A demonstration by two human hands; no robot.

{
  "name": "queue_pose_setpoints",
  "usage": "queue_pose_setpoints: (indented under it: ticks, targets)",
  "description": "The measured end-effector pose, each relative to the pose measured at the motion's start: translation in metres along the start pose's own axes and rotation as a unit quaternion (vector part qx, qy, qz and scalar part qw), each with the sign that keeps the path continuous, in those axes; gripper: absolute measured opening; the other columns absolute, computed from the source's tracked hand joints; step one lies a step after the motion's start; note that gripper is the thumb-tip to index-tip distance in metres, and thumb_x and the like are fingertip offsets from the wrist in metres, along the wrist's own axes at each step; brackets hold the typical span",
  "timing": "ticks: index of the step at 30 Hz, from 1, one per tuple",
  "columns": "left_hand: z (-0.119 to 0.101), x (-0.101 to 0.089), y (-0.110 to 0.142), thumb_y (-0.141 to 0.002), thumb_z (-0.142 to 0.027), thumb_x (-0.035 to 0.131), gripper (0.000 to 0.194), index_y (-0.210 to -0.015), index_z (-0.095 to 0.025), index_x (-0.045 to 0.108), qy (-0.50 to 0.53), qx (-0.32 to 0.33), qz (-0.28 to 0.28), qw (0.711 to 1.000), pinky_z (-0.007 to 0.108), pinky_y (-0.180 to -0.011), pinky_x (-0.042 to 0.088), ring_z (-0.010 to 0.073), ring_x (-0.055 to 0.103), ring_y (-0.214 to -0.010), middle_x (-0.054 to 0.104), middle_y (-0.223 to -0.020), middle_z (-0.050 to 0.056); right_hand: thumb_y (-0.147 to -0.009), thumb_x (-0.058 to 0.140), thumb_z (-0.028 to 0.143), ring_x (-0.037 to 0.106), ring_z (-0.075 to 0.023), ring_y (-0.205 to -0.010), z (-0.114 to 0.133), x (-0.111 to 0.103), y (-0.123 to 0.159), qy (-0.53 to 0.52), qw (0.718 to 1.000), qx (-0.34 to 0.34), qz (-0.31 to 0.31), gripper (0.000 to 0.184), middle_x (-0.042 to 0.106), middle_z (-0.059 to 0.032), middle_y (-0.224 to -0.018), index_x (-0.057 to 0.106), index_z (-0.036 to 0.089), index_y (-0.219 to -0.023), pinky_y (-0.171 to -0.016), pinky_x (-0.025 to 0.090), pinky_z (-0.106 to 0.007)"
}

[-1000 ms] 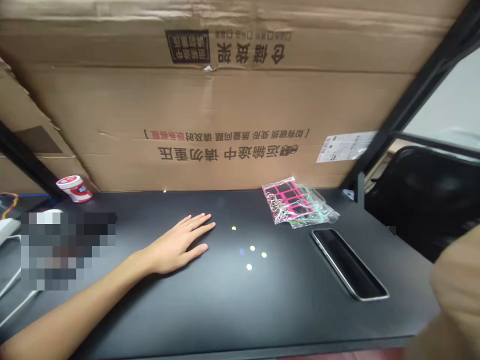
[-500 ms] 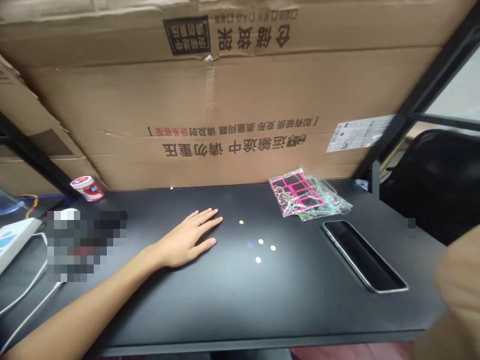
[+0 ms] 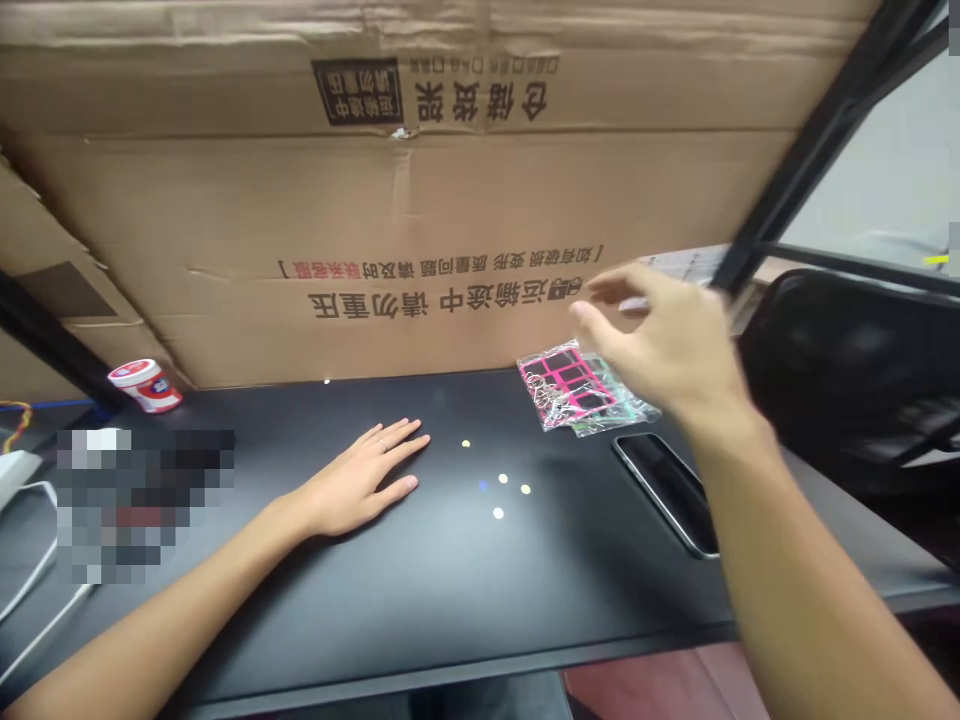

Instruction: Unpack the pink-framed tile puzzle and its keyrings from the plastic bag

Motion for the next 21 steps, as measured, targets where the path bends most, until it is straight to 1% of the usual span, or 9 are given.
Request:
queue_pose_setpoints:
  ticks: [3, 5, 7, 10, 13, 15, 17, 19, 21]
  targets:
    - [0.002, 0.0, 0.0, -0.11, -0.058, 0.039, 0.062, -0.166, -0.031, 0.037, 0.003, 0.0, -0.001, 1.0, 0.057, -0.133, 0.018, 0.0311, 0.021, -0.163, 0.022, -0.176, 0.007, -0.095, 0.071, 0.055, 0.066, -0.0346, -0.119, -0.044, 0.041, -0.019, 0.118, 0.982, 0.065, 0.132, 0.06, 0.07, -0.0267, -0.128, 0.068, 0.008, -0.131, -0.098, 0.048, -0.043]
    - [0.003, 0.0, 0.001, -0.109, -0.058, 0.04, 0.062, -0.165, -0.032, 0.037, 0.007, 0.003, -0.006, 1.0, 0.057, -0.134, 0.018, 0.031, 0.022, -0.163, 0.022, -0.176, 0.006, -0.097, 0.064, 0.06, 0.068, -0.0381, -0.115, -0.076, 0.062, -0.023, 0.158, 0.961, 0.139, 0.179, 0.062, 0.072, -0.0296, -0.12, 0.07, 0.006, -0.127, -0.09, 0.049, -0.043]
    - [0.004, 0.0, 0.001, -0.109, -0.058, 0.041, 0.061, -0.165, -0.033, 0.038, 0.011, 0.009, -0.014, 1.0, 0.056, -0.134, 0.019, 0.0309, 0.023, -0.163, 0.023, -0.176, 0.006, -0.095, 0.065, 0.06, 0.07, -0.0397, -0.106, -0.098, 0.075, -0.024, 0.167, 0.95, 0.185, 0.19, 0.056, 0.074, -0.0289, -0.106, 0.075, 0.008, -0.112, -0.083, 0.049, -0.043]
    - [0.005, 0.001, 0.0, -0.109, -0.058, 0.041, 0.061, -0.165, -0.033, 0.038, 0.012, 0.013, -0.016, 1.0, 0.056, -0.133, 0.019, 0.0307, 0.023, -0.163, 0.024, -0.176, 0.007, -0.091, 0.073, 0.042, 0.072, -0.0401, -0.096, -0.108, 0.088, -0.026, 0.135, 0.948, 0.203, 0.206, 0.031, 0.074, -0.0236, -0.09, 0.076, 0.012, -0.087, -0.078, 0.049, -0.041]
    - [0.005, 0.0, 0.0, -0.109, -0.057, 0.041, 0.061, -0.165, -0.032, 0.038, 0.013, 0.013, -0.017, 1.0, 0.056, -0.134, 0.019, 0.0307, 0.024, -0.163, 0.025, -0.175, 0.007, -0.092, 0.068, 0.026, 0.072, -0.0361, -0.097, -0.1, 0.092, -0.032, 0.092, 0.956, 0.177, 0.215, 0.016, 0.075, -0.0182, -0.089, 0.074, 0.014, -0.083, -0.081, 0.049, -0.039]
    - [0.004, -0.001, 0.001, -0.109, -0.057, 0.042, 0.062, -0.164, -0.03, 0.038, 0.019, 0.013, -0.02, 1.0, 0.055, -0.134, 0.02, 0.0302, 0.025, -0.162, 0.028, -0.175, 0.008, -0.096, 0.061, 0.027, 0.072, -0.0298, -0.095, -0.087, 0.093, -0.035, 0.058, 0.962, 0.151, 0.22, 0.018, 0.076, -0.0133, -0.093, 0.074, 0.016, -0.091, -0.083, 0.051, -0.035]
    - [0.005, -0.001, 0.001, -0.108, -0.056, 0.044, 0.064, -0.165, -0.027, 0.038, 0.037, 0.007, -0.032, 0.999, 0.052, -0.133, 0.023, 0.0296, 0.028, -0.161, 0.033, -0.173, 0.009, -0.1, 0.057, 0.034, 0.072, -0.0248, -0.093, -0.067, 0.094, -0.035, -0.039, 0.965, 0.122, 0.228, 0.023, 0.077, -0.0099, -0.099, 0.072, 0.018, -0.098, -0.081, 0.052, -0.032]
    - [0.008, -0.003, 0.001, -0.107, -0.056, 0.048, 0.067, -0.165, -0.024, 0.036, 0.073, -0.014, -0.058, 0.996, 0.05, -0.132, 0.029, 0.0293, 0.033, -0.159, 0.038, -0.17, 0.011, -0.1, 0.059, 0.044, 0.072, -0.0229, -0.093, -0.038, 0.096, -0.033, -0.196, 0.948, 0.091, 0.234, 0.028, 0.077, -0.0092, -0.103, 0.069, 0.018, -0.099, -0.081, 0.054, -0.032]
    - [0.016, -0.004, 0.0, -0.105, -0.058, 0.051, 0.07, -0.163, -0.021, 0.037, 0.123, -0.053, -0.09, 0.987, 0.051, -0.13, 0.032, 0.0303, 0.038, -0.157, 0.041, -0.168, 0.014, -0.096, 0.065, 0.05, 0.071, -0.0217, -0.094, -0.006, 0.102, -0.026, -0.333, 0.909, 0.069, 0.239, 0.03, 0.076, -0.0072, -0.103, 0.065, 0.02, -0.095, -0.084, 0.055, -0.032]
Point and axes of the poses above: each hand's wrist, its own y-axis away from the middle knuckle, its own x-axis out of the palm, z = x × y, the point moved 5 cm from there along -y, towards the middle knuckle
